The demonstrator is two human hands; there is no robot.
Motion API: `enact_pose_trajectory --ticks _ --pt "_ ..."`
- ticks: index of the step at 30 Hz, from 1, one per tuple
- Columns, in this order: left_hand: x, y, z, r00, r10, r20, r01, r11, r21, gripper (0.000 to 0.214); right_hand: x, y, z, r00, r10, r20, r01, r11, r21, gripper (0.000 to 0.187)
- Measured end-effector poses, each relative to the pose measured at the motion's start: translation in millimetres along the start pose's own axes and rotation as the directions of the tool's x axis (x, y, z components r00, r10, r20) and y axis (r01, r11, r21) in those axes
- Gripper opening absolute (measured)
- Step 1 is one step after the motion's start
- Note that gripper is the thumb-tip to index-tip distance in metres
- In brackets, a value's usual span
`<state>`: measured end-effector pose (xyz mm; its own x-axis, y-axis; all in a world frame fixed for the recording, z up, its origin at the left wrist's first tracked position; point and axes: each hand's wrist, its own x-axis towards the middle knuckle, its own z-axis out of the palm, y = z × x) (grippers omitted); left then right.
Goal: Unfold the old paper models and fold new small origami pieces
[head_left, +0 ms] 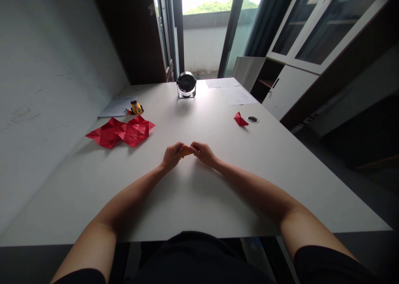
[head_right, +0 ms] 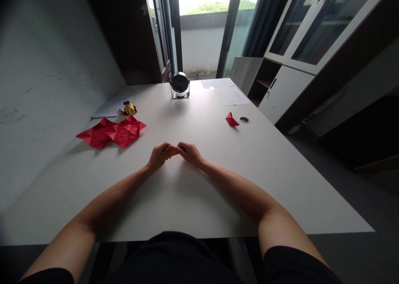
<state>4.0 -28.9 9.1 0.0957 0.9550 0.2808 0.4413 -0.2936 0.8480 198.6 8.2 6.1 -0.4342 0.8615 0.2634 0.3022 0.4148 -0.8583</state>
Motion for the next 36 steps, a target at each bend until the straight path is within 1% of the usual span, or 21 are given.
enact_pose_trajectory --ticks 2,4,8,11,14,17,19,21,24,26,31,36 --pt "0.4 -0.9 0.2 0.999 -0.021 -0.03 0.02 0.999 -0.049 0.039 0.8 1.6 -0.7 1.0 0.011 0.003 -0.011 1.0 0.016 0.044" --pt "1.1 -2.5 0.7 0.998 -0.045 -0.036 0.041 0.994 -0.099 0.039 1.6 3.4 -1.5 1.0 0.008 0.01 -0.008 1.0 0.027 0.047" --pt "2.7 -4.9 1.9 0.997 -0.078 -0.017 0.074 0.981 -0.179 0.042 2.2 5.5 -1.9 1.0 -0.006 0.029 0.005 0.999 0.035 0.05" --pt "3.6 -4.8 1.7 0.997 -0.075 0.013 0.076 0.972 -0.221 0.046 1.5 5.0 -0.7 0.999 -0.006 0.037 0.004 0.999 0.052 0.052" --pt "4.4 -4.7 1.8 0.997 -0.07 0.022 0.073 0.961 -0.267 0.046 1.0 2.8 0.3 0.999 0.009 0.051 -0.015 0.993 0.12 0.052" --pt "5.8 -5.1 2.8 0.997 -0.064 -0.037 0.05 0.953 -0.3 0.045 1.6 -0.3 -0.7 0.999 0.024 0.032 -0.03 0.981 0.193 0.053" --pt "6.9 -4.8 3.2 0.995 -0.072 -0.062 0.048 0.944 -0.326 0.045 2.4 -2.2 -2.1 1.0 0.03 0.008 -0.031 0.977 0.21 0.055" --pt "7.6 -3.2 2.9 0.994 -0.105 -0.022 0.089 0.921 -0.378 0.047 3.0 -3.4 -3.3 0.999 0.035 0.008 -0.036 0.975 0.218 0.056" --pt "7.9 0.5 1.4 0.98 -0.167 0.107 0.197 0.868 -0.456 0.049 3.4 -3.2 -3.7 0.998 0.043 0.038 -0.05 0.971 0.234 0.057" --pt "7.6 2.2 0.9 0.972 -0.18 0.151 0.231 0.848 -0.477 0.049 3.6 -1.7 -3.2 0.998 0.047 0.049 -0.059 0.964 0.258 0.057" --pt "6.5 0.8 3.8 0.986 -0.136 0.099 0.167 0.865 -0.474 0.05 4.4 2.0 -3.1 0.998 0.053 0.032 -0.06 0.947 0.316 0.055" --pt "5.6 -0.2 5.0 0.984 -0.146 0.106 0.178 0.887 -0.427 0.051 3.5 0.1 -4.2 0.999 0.038 0.033 -0.045 0.961 0.273 0.055"
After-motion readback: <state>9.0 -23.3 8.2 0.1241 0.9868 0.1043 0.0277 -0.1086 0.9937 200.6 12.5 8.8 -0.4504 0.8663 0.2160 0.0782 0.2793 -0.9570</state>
